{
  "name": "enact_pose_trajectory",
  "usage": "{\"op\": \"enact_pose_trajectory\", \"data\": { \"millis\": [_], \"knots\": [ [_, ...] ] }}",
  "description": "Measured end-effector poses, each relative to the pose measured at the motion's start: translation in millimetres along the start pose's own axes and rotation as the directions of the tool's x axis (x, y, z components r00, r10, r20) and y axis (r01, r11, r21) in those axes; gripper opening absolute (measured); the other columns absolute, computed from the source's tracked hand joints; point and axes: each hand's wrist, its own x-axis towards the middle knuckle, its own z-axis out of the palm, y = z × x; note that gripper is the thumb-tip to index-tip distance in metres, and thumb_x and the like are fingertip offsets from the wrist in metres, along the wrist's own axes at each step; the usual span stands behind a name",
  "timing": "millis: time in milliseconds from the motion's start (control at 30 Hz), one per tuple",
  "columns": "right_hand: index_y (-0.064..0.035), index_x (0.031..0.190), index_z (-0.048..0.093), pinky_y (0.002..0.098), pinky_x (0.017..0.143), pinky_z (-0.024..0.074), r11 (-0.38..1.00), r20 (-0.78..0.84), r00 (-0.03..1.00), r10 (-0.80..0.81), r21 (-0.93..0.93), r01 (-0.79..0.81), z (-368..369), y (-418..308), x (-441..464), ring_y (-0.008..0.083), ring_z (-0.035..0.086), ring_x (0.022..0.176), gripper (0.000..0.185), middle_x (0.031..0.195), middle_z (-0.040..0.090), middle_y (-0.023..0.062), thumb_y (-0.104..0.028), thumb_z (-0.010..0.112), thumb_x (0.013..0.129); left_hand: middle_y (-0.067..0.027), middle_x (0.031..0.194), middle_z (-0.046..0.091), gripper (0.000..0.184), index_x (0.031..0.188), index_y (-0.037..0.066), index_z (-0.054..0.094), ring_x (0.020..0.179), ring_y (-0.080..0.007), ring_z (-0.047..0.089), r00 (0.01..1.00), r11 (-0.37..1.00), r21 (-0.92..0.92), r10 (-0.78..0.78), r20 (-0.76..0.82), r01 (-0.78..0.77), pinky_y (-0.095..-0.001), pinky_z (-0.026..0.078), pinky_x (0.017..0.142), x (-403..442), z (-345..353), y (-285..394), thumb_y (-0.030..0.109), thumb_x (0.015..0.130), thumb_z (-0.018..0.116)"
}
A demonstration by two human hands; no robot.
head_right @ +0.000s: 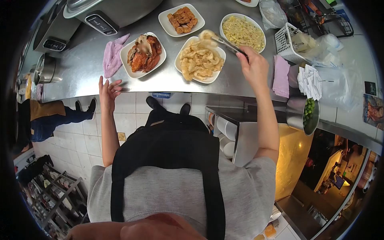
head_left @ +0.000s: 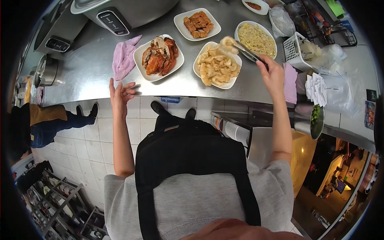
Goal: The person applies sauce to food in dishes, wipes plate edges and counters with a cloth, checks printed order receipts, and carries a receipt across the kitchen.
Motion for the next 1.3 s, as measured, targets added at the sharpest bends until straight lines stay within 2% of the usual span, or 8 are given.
{"op": "enact_pose_trajectory", "data": {
  "millis": [167, 300, 400, 567, 900, 1200, 1267, 1300],
  "knots": [
    [-0.0079, 0.092, 0.058, 0.0379, 0.062, 0.0446, 0.974, 0.270, 0.954, -0.130, -0.148, 0.174, 7.1, -9.9, -9.3, 0.0292, 0.058, 0.073, 0.018, 0.081, 0.061, 0.0099, -0.017, 0.056, 0.077, -0.0157, 0.089, 0.061, 0.064, 0.135, 0.008, 0.005, 0.063, -0.0115, 0.056, 0.998, 0.999, -0.008, -0.050, -0.040, 0.050, -0.0202, 0.044, 0.052, -20.7, -7.0, -9.8, 0.027, 0.088, 0.043],
    [-0.0075, 0.093, 0.056, 0.0373, 0.063, 0.0445, 0.974, 0.193, 0.978, -0.079, -0.196, 0.117, -3.7, -36.9, -18.7, 0.0282, 0.058, 0.076, 0.019, 0.084, 0.060, 0.0099, -0.017, 0.056, 0.077, -0.0140, 0.087, 0.061, 0.062, 0.135, 0.009, 0.007, 0.061, -0.0109, 0.055, 0.996, 0.998, 0.024, -0.063, -0.058, 0.065, -0.0200, 0.043, 0.051, -30.8, -7.4, -16.2, 0.028, 0.088, 0.043],
    [-0.0064, 0.095, 0.055, 0.0352, 0.061, 0.0433, 0.934, 0.341, 0.885, -0.316, -0.053, 0.354, 1.0, -46.8, -44.7, 0.0251, 0.054, 0.075, 0.024, 0.085, 0.055, 0.0079, -0.016, 0.059, 0.073, -0.0132, 0.085, 0.061, 0.061, 0.135, 0.008, 0.008, 0.060, -0.0102, 0.055, 0.998, 0.997, 0.047, -0.051, -0.042, 0.053, -0.0193, 0.042, 0.050, -36.7, -5.5, -21.1, 0.026, 0.088, 0.043],
    [-0.0074, 0.095, 0.056, 0.0330, 0.058, 0.0413, 0.938, 0.037, 0.946, -0.323, -0.118, 0.325, 45.3, -39.7, -79.7, 0.0216, 0.052, 0.070, 0.024, 0.078, 0.052, 0.0065, -0.014, 0.059, 0.073, -0.0130, 0.089, 0.059, 0.063, 0.136, 0.017, 0.003, 0.060, -0.0103, 0.054, 0.997, 0.998, -0.063, -0.013, -0.078, 0.008, -0.0190, 0.041, 0.048, -43.7, 10.2, -23.7, 0.021, 0.088, 0.044],
    [-0.0083, 0.095, 0.058, 0.0314, 0.056, 0.0411, 0.887, 0.115, 0.895, -0.431, -0.128, 0.444, 26.5, -45.4, -70.5, 0.0194, 0.052, 0.068, 0.025, 0.078, 0.054, 0.0030, -0.011, 0.061, 0.070, -0.0121, 0.088, 0.059, 0.062, 0.136, 0.016, 0.006, 0.061, -0.0102, 0.054, 0.999, 0.999, -0.040, 0.013, -0.039, -0.015, -0.0194, 0.042, 0.048, -48.5, 19.8, -24.2, 0.020, 0.088, 0.044],
    [-0.0056, 0.095, 0.059, 0.0314, 0.055, 0.0417, 0.914, 0.032, 0.916, -0.399, -0.065, 0.400, 28.5, -30.1, -54.6, 0.0215, 0.053, 0.063, 0.024, 0.072, 0.055, 0.0075, -0.009, 0.061, 0.072, -0.0122, 0.090, 0.058, 0.059, 0.136, 0.019, 0.008, 0.062, -0.0090, 0.054, 1.000, 0.999, -0.039, -0.022, -0.015, 0.021, -0.0175, 0.043, 0.049, -55.5, 20.7, -35.1, 0.022, 0.089, 0.043],
    [-0.0024, 0.094, 0.058, 0.0272, 0.056, 0.0418, 0.973, 0.098, 0.988, -0.122, 0.210, 0.099, 21.7, -30.2, -46.2, 0.0160, 0.052, 0.060, 0.017, 0.070, 0.055, 0.0064, -0.009, 0.057, 0.078, -0.0124, 0.090, 0.058, 0.059, 0.136, 0.019, 0.008, 0.062, -0.0092, 0.054, 1.000, 0.999, -0.034, -0.016, -0.005, 0.016, -0.0176, 0.043, 0.049, -54.2, 21.5, -35.5, 0.022, 0.089, 0.042],
    [-0.0010, 0.094, 0.059, 0.0231, 0.051, 0.0383, 0.951, 0.060, 0.989, -0.133, 0.288, 0.111, 22.1, -25.7, -41.7, 0.0087, 0.046, 0.057, 0.017, 0.066, 0.055, 0.0034, -0.011, 0.055, 0.081, -0.0125, 0.090, 0.058, 0.059, 0.136, 0.019, 0.007, 0.062, -0.0094, 0.054, 1.000, 0.999, -0.033, -0.014, -0.001, 0.014, -0.0177, 0.043, 0.049, -53.8, 22.1, -36.1, 0.021, 0.089, 0.042]
  ]
}}
